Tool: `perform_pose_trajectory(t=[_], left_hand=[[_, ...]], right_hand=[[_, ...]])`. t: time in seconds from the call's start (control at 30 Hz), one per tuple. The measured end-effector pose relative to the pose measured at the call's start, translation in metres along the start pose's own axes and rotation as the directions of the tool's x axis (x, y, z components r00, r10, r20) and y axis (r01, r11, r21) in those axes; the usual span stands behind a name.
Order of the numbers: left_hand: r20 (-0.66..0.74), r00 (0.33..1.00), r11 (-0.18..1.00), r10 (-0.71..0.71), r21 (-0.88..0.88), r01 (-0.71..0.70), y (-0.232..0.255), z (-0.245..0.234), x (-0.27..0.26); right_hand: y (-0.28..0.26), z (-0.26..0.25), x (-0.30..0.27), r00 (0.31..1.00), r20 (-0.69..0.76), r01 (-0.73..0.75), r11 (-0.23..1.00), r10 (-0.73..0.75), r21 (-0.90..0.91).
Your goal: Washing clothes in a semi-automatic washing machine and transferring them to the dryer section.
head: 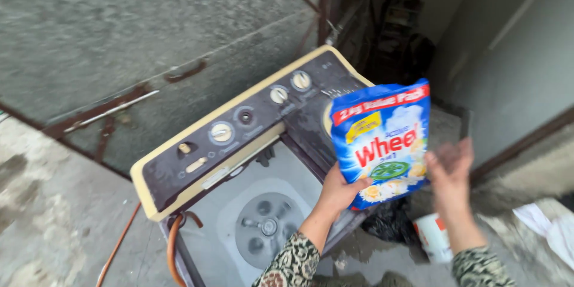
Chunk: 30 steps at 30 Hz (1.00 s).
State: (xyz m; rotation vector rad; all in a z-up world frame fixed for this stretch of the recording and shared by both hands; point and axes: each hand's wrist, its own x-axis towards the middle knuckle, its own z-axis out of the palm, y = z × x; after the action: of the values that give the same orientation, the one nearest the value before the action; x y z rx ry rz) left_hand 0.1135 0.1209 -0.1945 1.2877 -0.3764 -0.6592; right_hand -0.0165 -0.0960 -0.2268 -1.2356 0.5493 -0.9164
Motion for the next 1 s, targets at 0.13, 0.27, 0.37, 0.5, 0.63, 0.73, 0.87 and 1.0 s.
perform_pose_trajectory(t=[0.13, 0.27, 0.37, 0.5, 0.63, 0.73, 0.87, 1.0], left_hand=[[0.252, 0.966, 0.984, -0.051, 0.180, 0.005, -0.015, 0.029, 0.013], [0.437, 0.896, 0.980, -0.076, 0.198, -0.013, -0.071, 0.061, 0.037], [0.479, 0.858, 0.973, -0.185, 0.213, 0.091, -0.099, 0.088, 0.060], [0.359, 0.933, 0.822, 0.009, 0.528, -0.211, -0.142, 0.131, 0.108], [0.270, 0.962, 0.715, 0.048, 0.663, -0.222, -0.186, 0.177, 0.143], [0.346, 0.938, 0.711, -0.023, 0.665, -0.227, -0.225, 0.203, 0.156], [0.318, 0.924, 0.659, -0.213, 0.745, -0.104, -0.272, 0.242, 0.170], [0.277, 0.889, 0.628, -0.364, 0.778, 0.015, -0.289, 0.286, 0.172]], right_hand=[[-0.100, -0.022, 0.008, 0.919, 0.067, 0.348, 0.719, -0.389, -0.602], [-0.156, -0.047, 0.014, 0.909, 0.216, 0.404, 0.626, -0.356, -0.667], [-0.167, -0.079, 0.010, 0.989, 0.130, 0.146, 0.369, -0.069, -0.918], [-0.134, -0.124, 0.019, 0.997, 0.071, 0.076, 0.274, -0.027, -0.959], [-0.043, -0.177, 0.041, 0.995, 0.090, 0.094, 0.172, -0.029, -0.981], [0.021, -0.222, 0.061, 0.999, -0.029, -0.031, 0.164, 0.015, -0.986], [0.094, -0.302, 0.118, 0.984, -0.173, -0.176, 0.226, 0.033, -0.958], [0.157, -0.366, 0.176, 0.947, -0.306, -0.322, 0.258, 0.102, -0.911]])
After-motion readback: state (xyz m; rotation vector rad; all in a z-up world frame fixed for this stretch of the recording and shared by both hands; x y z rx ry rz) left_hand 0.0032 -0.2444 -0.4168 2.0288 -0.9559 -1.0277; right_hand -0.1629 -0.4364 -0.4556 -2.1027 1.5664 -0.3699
